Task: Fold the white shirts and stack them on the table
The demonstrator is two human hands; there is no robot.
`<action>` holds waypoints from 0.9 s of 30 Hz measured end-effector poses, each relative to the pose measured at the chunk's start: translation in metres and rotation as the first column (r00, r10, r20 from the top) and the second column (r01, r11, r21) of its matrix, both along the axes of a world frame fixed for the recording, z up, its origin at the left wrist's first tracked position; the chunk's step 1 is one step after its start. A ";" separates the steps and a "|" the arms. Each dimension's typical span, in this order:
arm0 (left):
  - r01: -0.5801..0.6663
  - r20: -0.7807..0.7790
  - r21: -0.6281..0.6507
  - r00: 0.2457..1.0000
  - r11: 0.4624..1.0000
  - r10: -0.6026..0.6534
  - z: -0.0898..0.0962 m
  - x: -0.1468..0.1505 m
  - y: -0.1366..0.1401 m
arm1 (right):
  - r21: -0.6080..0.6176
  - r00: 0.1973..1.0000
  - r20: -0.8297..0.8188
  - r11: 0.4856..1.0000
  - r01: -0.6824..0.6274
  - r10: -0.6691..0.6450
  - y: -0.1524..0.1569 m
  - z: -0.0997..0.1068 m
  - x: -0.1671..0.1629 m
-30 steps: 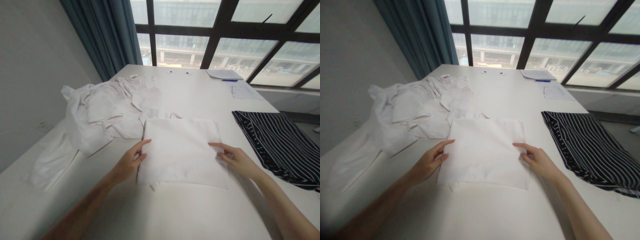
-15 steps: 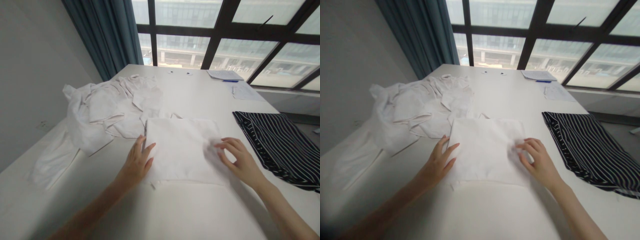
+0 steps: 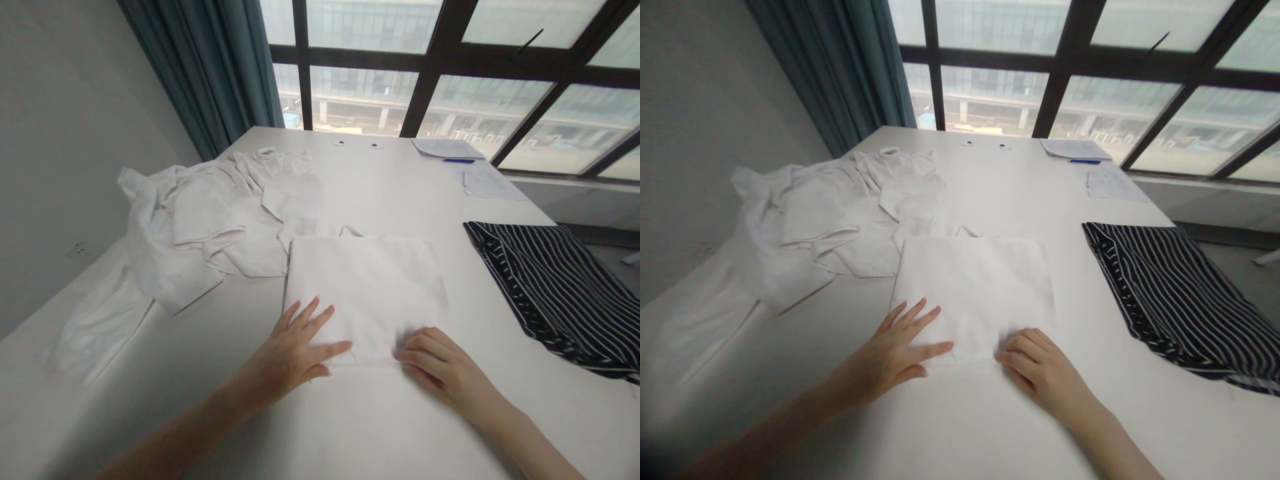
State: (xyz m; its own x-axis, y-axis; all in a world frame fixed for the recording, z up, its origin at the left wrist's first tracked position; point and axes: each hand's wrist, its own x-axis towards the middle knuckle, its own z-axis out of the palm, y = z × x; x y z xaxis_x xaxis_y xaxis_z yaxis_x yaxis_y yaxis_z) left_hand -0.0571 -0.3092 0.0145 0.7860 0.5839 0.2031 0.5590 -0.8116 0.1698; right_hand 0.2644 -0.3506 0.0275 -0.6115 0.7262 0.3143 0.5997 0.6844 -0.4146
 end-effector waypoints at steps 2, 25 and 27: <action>0.015 -0.003 0.009 1.000 1.000 -0.015 -0.002 0.000 0.000 | -0.072 1.000 -0.027 0.997 -0.006 0.004 0.001 0.001 0.000; 0.087 0.113 -0.288 0.992 0.954 -0.056 0.002 -0.018 0.016 | -0.300 0.999 -0.036 0.953 -0.037 0.027 0.006 0.006 -0.001; 0.122 0.067 -0.226 0.992 0.966 -0.110 0.003 -0.018 0.014 | -0.290 1.000 -0.023 0.957 -0.020 0.013 0.006 0.006 -0.002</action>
